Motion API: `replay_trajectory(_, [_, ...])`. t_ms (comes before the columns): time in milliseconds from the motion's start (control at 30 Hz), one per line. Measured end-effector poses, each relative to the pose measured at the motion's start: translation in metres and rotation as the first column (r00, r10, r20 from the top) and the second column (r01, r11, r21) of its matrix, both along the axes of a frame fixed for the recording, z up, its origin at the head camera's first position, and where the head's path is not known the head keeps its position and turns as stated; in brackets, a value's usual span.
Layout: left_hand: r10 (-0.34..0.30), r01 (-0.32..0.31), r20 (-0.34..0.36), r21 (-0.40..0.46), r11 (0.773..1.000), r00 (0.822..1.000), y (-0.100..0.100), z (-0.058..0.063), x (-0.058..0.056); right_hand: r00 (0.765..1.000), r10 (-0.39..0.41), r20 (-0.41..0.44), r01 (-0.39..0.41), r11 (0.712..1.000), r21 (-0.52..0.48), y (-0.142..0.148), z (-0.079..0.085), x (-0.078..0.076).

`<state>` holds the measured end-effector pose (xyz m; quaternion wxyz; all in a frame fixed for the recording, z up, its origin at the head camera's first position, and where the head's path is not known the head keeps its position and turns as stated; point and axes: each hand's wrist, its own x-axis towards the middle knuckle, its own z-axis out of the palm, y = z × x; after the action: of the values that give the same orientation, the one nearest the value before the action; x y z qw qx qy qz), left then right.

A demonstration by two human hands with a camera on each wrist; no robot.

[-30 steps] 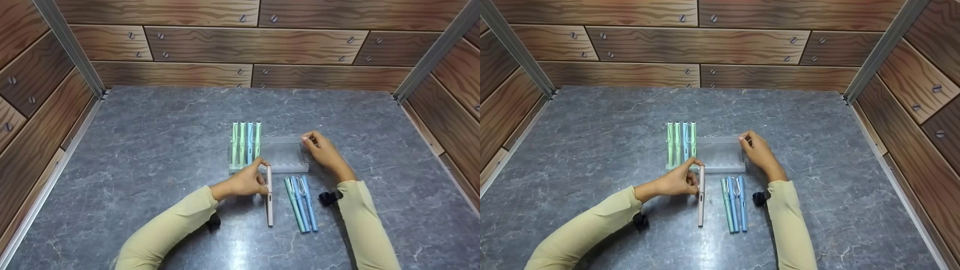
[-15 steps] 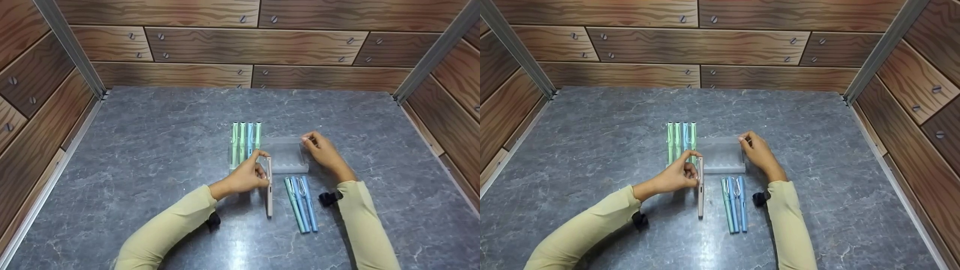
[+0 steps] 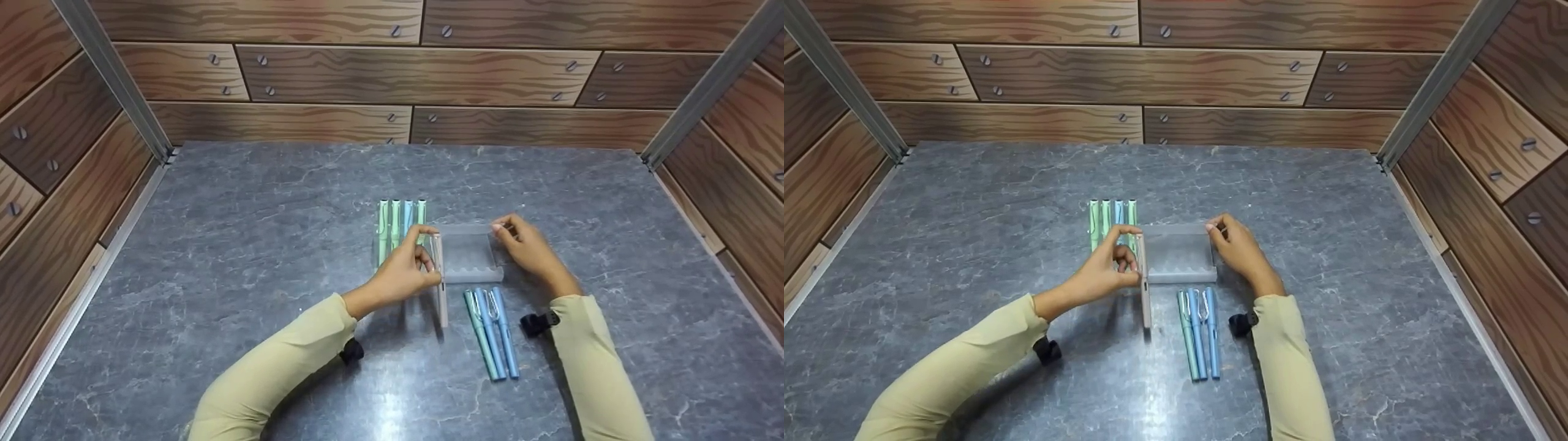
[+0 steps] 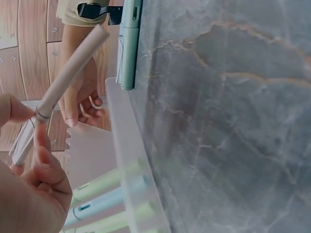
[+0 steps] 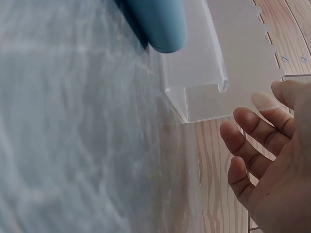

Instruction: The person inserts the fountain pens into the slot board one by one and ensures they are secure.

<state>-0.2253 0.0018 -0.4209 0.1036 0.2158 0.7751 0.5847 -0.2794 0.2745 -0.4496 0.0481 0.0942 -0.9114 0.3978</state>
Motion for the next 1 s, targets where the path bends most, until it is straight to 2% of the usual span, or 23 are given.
replay_trajectory(133, [0.091, -0.092, -0.065, -0.010, 0.996, 0.994, -0.002, 0.001, -0.004, 1.000, 0.001, -0.004, -0.001, 1.000, 0.010, 0.000, 0.000, 0.000])
replay_trajectory(267, [0.189, -0.195, -0.128, -0.039, 0.980, 0.974, -0.004, 0.003, -0.007, 1.000, 0.000, 0.005, 0.000, 1.000, 0.005, 0.001, -0.001, 0.000])
replay_trajectory(367, [0.240, -0.251, -0.156, -0.055, 0.967, 0.958, -0.005, 0.005, -0.010, 1.000, 0.005, 0.010, -0.005, 1.000, 0.002, 0.001, -0.001, 0.000])
replay_trajectory(633, [0.246, -0.265, -0.235, -0.052, 0.963, 0.940, -0.007, 0.006, -0.015, 1.000, 0.012, 0.002, -0.012, 1.000, -0.006, 0.001, -0.001, 0.000])
replay_trajectory(800, [0.260, -0.295, -0.294, -0.080, 0.952, 0.920, -0.006, 0.006, -0.016, 1.000, 0.015, 0.024, -0.015, 1.000, -0.013, 0.001, -0.001, -0.001])
replay_trajectory(900, [0.280, -0.326, -0.341, -0.085, 0.942, 0.897, -0.004, 0.006, -0.016, 1.000, 0.016, 0.023, -0.015, 1.000, -0.013, 0.000, -0.001, -0.001])
replay_trajectory(1000, [0.295, -0.366, -0.425, -0.095, 0.926, 0.856, -0.002, 0.005, -0.016, 1.000, 0.014, 0.025, -0.014, 1.000, -0.005, 0.001, -0.001, -0.001])
